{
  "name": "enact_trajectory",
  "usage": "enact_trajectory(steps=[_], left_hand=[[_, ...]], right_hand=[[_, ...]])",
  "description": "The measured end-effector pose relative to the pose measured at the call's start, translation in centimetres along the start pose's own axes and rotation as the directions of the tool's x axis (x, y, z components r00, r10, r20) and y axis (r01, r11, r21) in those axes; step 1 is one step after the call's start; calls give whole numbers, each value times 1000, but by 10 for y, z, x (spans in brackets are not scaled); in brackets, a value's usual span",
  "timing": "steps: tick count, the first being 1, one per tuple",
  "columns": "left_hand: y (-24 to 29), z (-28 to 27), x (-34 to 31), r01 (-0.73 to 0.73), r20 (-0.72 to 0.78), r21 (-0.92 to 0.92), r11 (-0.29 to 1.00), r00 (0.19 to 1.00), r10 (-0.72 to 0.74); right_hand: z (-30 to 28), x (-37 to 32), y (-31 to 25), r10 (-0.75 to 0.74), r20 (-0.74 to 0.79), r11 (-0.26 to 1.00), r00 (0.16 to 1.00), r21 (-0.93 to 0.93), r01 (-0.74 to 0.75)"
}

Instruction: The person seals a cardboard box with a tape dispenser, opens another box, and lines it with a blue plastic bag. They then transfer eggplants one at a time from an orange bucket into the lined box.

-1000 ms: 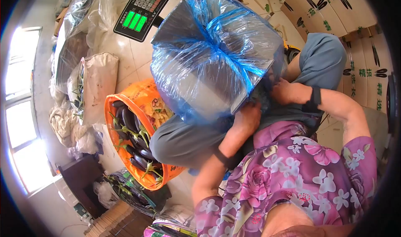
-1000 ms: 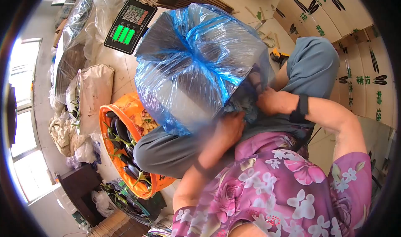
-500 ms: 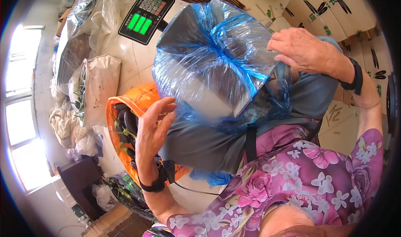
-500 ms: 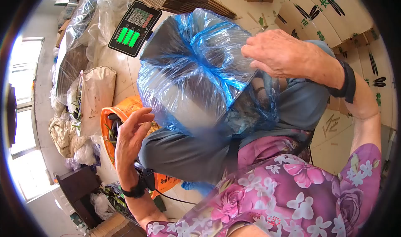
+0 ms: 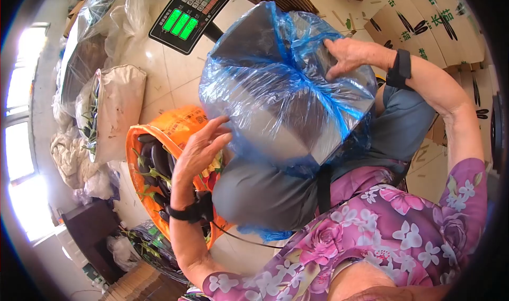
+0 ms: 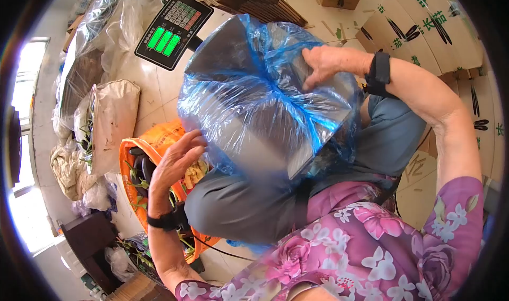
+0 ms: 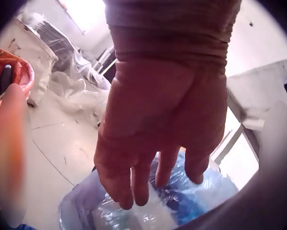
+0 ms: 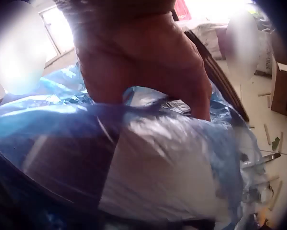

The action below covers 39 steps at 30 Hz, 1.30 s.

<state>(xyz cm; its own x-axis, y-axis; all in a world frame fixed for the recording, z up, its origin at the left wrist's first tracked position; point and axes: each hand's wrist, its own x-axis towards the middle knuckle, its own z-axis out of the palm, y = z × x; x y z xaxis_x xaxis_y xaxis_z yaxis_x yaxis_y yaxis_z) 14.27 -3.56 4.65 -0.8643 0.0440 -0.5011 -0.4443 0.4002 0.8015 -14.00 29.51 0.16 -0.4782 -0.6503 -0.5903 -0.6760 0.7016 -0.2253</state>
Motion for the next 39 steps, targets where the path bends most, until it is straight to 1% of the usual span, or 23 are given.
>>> enact_trajectory(steps=[2,4,8,10,12,14,16,18,19,20,22,23,25,26,27,28,30,32,34,35,36,37,39], left_hand=[[-15,26,27,22,-10,0,1000,1000,-22],[-38,47,54,33,-83,226,974,996,-14],[-63,50,82,107,-136,142,984,987,-87],[-66,53,85,11,-142,-204,979,989,-40],[-75,53,87,8,-133,-208,978,990,-36],[-79,54,89,7,-129,-471,882,989,-77],[-86,59,85,32,-105,-481,876,990,-94],[-86,70,82,-64,-192,-653,755,978,-84],[-85,70,79,-60,-188,-656,752,978,-86],[-83,69,75,-45,-191,-641,766,976,-102],[-84,74,73,-39,-196,-634,772,974,-112],[-89,78,72,-63,-211,-654,754,972,-102],[-95,80,71,-89,-233,-671,736,968,-95],[-94,79,78,-112,-235,-675,729,969,-69],[-92,81,80,-127,-236,-682,720,970,-53],[-88,82,80,-130,-239,-683,719,970,-52],[-79,83,76,-142,-277,-670,729,958,-68],[-84,87,73,-136,-280,-644,753,958,-67],[-85,85,73,-141,-282,-619,773,958,-52],[-82,82,70,-110,-301,-527,842,952,-64],[-77,77,67,-75,-321,-430,900,944,-75],[-66,70,62,-33,-357,-348,937,929,-100],[-58,57,55,-131,-536,-247,960,844,-23]], right_hand=[[6,-2,-13,6,49,1000,999,6,-7],[12,0,-18,4,81,996,997,91,-11],[27,8,-6,54,165,996,985,65,-65],[22,7,0,11,216,996,976,88,-31],[17,3,-2,-31,267,994,963,108,2],[11,-3,-14,13,446,1000,895,18,-24],[7,-8,-16,-28,438,998,899,68,-2],[-13,-13,-12,-63,489,945,870,-250,209],[-28,-19,-13,-114,432,888,895,-360,287],[-43,-21,-17,6,442,915,897,-364,173],[-80,-46,-33,-123,214,886,969,-415,204],[-86,-51,-38,-122,218,883,968,-422,206],[-91,-56,-48,-370,-22,900,929,-259,352],[-91,-52,-60,-365,-30,899,930,-269,345],[-84,-41,-76,-360,66,906,931,-212,366],[-73,-29,-87,-356,163,912,920,-152,380],[-17,14,-88,-330,245,891,911,-238,387],[58,68,-70,-470,357,844,807,-87,530],[87,66,-73,-457,286,878,842,299,374],[102,61,-77,-441,197,856,876,386,344],[137,69,-75,-485,0,794,875,421,440],[157,75,-79,-481,-91,781,872,408,473],[161,87,-85,-487,-172,783,856,349,515]])
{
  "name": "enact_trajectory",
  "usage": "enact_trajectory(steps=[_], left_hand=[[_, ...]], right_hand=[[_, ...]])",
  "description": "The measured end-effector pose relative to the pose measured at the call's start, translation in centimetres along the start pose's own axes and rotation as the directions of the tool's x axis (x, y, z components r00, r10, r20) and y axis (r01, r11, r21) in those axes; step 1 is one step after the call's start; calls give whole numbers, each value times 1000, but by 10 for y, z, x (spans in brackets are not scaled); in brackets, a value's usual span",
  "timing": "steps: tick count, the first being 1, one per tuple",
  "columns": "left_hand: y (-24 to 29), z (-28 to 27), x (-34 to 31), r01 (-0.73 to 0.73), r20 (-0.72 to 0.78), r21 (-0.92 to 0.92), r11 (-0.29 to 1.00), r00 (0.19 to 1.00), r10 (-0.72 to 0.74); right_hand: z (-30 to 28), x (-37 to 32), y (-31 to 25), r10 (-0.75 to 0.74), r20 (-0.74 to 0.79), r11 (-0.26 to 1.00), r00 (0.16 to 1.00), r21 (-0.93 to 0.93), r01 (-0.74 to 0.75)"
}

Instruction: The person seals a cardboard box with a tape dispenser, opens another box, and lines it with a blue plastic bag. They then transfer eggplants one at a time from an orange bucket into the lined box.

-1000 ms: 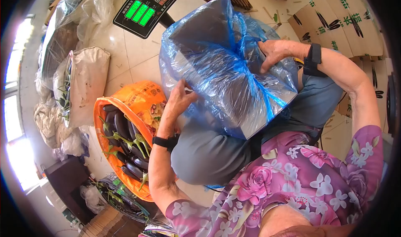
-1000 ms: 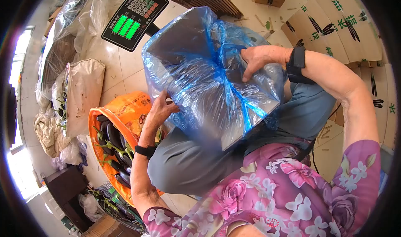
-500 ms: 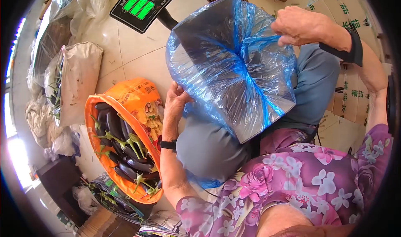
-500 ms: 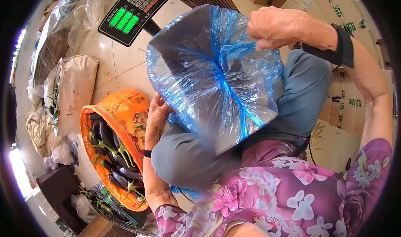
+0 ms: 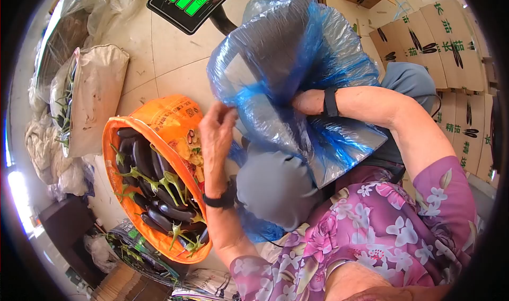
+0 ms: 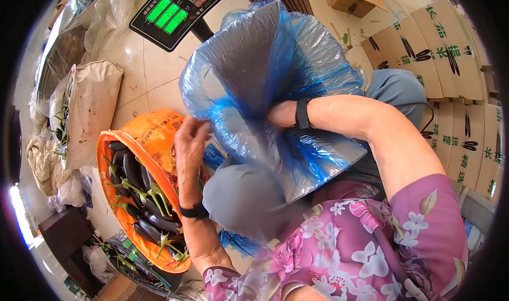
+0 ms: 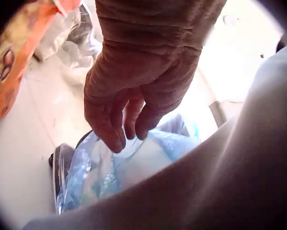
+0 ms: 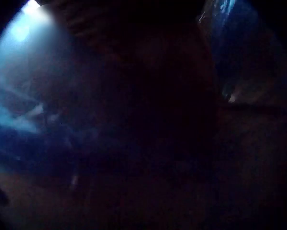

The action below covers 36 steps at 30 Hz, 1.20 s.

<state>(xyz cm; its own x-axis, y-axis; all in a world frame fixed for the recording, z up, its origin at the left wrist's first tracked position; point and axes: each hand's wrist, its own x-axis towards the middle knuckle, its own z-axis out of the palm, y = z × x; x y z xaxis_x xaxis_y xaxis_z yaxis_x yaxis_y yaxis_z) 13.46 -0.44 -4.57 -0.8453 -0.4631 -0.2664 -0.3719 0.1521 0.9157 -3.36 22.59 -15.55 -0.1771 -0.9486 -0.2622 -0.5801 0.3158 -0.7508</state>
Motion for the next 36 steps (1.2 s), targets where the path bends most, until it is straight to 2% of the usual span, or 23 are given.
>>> enact_trajectory(steps=[1,3,5,7,8,9,11,13,14,15,16,17,19,23,25,27,29,30,31,33,34,35,36], left_hand=[[20,-6,-2,-70,-98,-4,998,993,69],[65,-15,-9,-89,-120,-24,996,989,85],[81,-11,-9,-119,-153,-44,992,982,111],[88,2,3,-358,9,29,933,934,358],[94,11,7,-361,7,28,932,933,360],[101,22,12,-459,65,224,860,887,457],[97,35,28,-546,149,395,739,832,535],[74,45,45,-564,320,661,494,808,494],[69,47,50,-564,321,662,493,808,494],[65,49,54,-547,328,695,467,819,471],[64,49,56,-530,335,725,440,829,448],[65,48,55,-536,342,721,439,827,447],[74,41,56,-447,110,702,555,837,536],[83,9,68,-388,-169,669,634,751,638],[88,-2,77,-377,-238,649,661,724,647],[90,-12,83,-368,-312,626,687,689,654],[91,-18,88,-230,-411,533,815,771,486],[92,-20,87,-188,-370,535,824,824,428],[92,-16,84,-190,-371,532,825,824,429],[93,-4,75,-329,-307,457,827,814,494],[99,-3,66,-287,-276,418,862,864,422],[100,-5,61,-285,-274,421,861,865,420],[100,-7,57,-285,-282,310,907,883,374]], right_hand=[[-4,8,3,-20,-8,999,1000,-41,19],[-19,18,8,-57,13,987,998,-149,58],[-44,21,7,-96,57,961,994,-254,108],[-74,15,-1,-145,110,927,983,-333,174],[-90,9,-9,-171,141,908,975,-362,212],[-101,4,-21,-192,167,893,967,-379,242],[-139,-12,-52,-239,212,871,948,-385,306],[-183,-28,-96,-346,313,806,885,-384,451],[-194,-30,-117,-347,312,806,885,-384,451],[-201,-28,-139,-26,385,780,923,-569,260],[-205,-28,-150,303,377,664,875,-742,90],[-208,-38,-147,307,376,667,874,-740,84],[-218,-72,-133,122,111,791,986,-612,-29],[-221,-115,-119,179,-18,767,984,-623,-151],[-215,-125,-126,354,207,776,912,-610,-163],[-203,-135,-126,245,400,838,883,-546,15],[-186,-133,-128,217,553,915,804,-403,30],[-184,-131,-130,222,551,913,805,-407,27],[-182,-127,-132,149,504,929,851,-365,54],[-179,-115,-134,68,453,943,889,-321,92],[-178,-107,-132,45,382,920,923,-375,111],[-177,-99,-131,19,311,895,950,-430,122],[-174,-86,-132,84,342,875,936,-474,94]])
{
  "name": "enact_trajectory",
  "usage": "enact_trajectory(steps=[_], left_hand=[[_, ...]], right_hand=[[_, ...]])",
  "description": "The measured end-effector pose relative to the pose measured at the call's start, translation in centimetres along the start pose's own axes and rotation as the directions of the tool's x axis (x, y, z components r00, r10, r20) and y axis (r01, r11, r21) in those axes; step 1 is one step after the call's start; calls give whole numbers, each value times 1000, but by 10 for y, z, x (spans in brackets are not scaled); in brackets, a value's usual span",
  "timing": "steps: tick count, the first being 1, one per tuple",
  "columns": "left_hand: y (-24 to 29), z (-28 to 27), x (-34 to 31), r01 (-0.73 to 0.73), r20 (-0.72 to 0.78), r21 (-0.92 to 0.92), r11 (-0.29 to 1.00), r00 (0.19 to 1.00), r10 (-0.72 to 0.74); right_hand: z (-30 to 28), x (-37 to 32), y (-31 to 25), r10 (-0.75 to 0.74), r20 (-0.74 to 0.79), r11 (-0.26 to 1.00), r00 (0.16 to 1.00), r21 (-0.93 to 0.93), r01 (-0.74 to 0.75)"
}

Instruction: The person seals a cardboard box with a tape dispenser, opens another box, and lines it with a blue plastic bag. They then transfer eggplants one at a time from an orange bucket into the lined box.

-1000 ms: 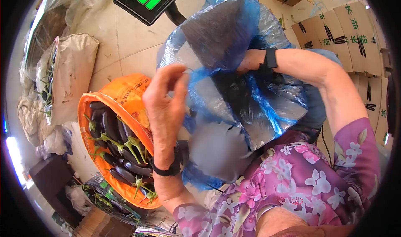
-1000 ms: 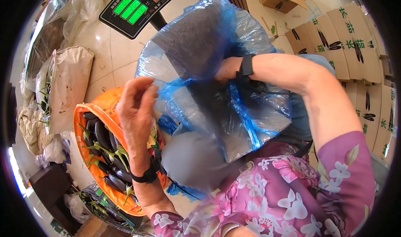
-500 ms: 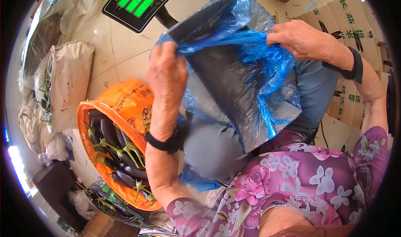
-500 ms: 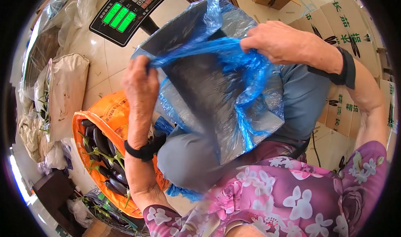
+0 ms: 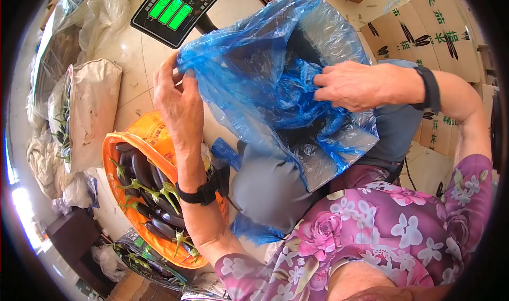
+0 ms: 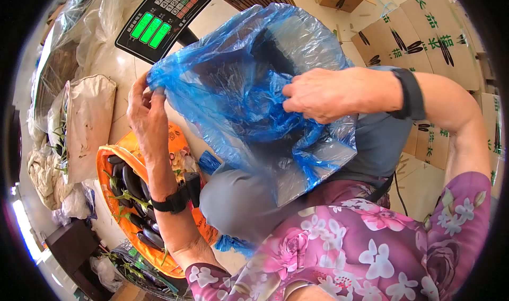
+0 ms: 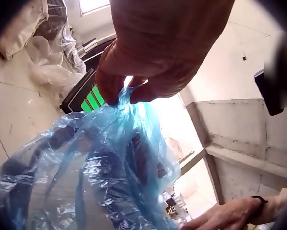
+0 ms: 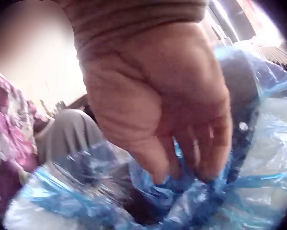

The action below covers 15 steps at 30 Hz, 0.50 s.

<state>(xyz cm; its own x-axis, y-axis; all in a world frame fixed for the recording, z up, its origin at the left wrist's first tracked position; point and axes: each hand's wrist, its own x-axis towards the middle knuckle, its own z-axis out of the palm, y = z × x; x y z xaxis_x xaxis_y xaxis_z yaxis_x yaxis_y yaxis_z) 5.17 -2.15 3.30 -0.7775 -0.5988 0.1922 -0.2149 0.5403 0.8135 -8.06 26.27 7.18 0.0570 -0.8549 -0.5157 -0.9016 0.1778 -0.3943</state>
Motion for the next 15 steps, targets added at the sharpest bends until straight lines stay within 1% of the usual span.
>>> enact_trajectory(steps=[1,2,3,4,5,6,7,8,9,10,11,12,13,15], left_hand=[[2,-2,-3,48,14,-113,992,999,-47],[7,-5,-7,61,-38,-82,995,997,-64],[15,-6,-11,58,-41,-86,995,997,-62],[24,-5,-17,-100,-214,-24,995,972,92],[34,-5,-23,-239,-367,65,969,897,246],[46,-8,-32,-220,-329,-73,973,926,185],[53,-14,-39,-235,-93,-65,970,969,229],[57,-17,-44,-254,149,-63,965,954,260],[54,-9,-47,-263,361,-199,944,876,320],[52,-1,-50,-308,535,-148,940,774,338],[44,12,-51,-416,584,-145,898,697,417],[36,23,-53,-379,607,-139,915,697,381],[26,31,-50,-386,601,-145,911,697,391],[11,43,-44,-373,505,-60,926,789,351]], right_hand=[[9,10,9,3,0,1000,1000,-1,-3],[25,23,24,-111,-37,994,993,20,112],[34,33,32,-224,-76,973,972,35,227],[35,40,28,-224,-75,973,972,32,227],[36,49,17,-166,30,985,986,45,165],[37,55,11,-110,139,993,984,54,104],[34,59,8,-117,144,992,983,57,110],[29,61,5,-71,204,997,976,44,63],[25,61,3,-21,261,1000,965,25,15],[25,56,10,-8,249,1000,969,-11,11],[26,51,13,3,247,1000,969,-19,2],[28,47,17,-43,220,999,975,20,40],[16,47,12,-45,224,998,974,41,37],[-8,48,2,-48,232,996,972,84,29]])
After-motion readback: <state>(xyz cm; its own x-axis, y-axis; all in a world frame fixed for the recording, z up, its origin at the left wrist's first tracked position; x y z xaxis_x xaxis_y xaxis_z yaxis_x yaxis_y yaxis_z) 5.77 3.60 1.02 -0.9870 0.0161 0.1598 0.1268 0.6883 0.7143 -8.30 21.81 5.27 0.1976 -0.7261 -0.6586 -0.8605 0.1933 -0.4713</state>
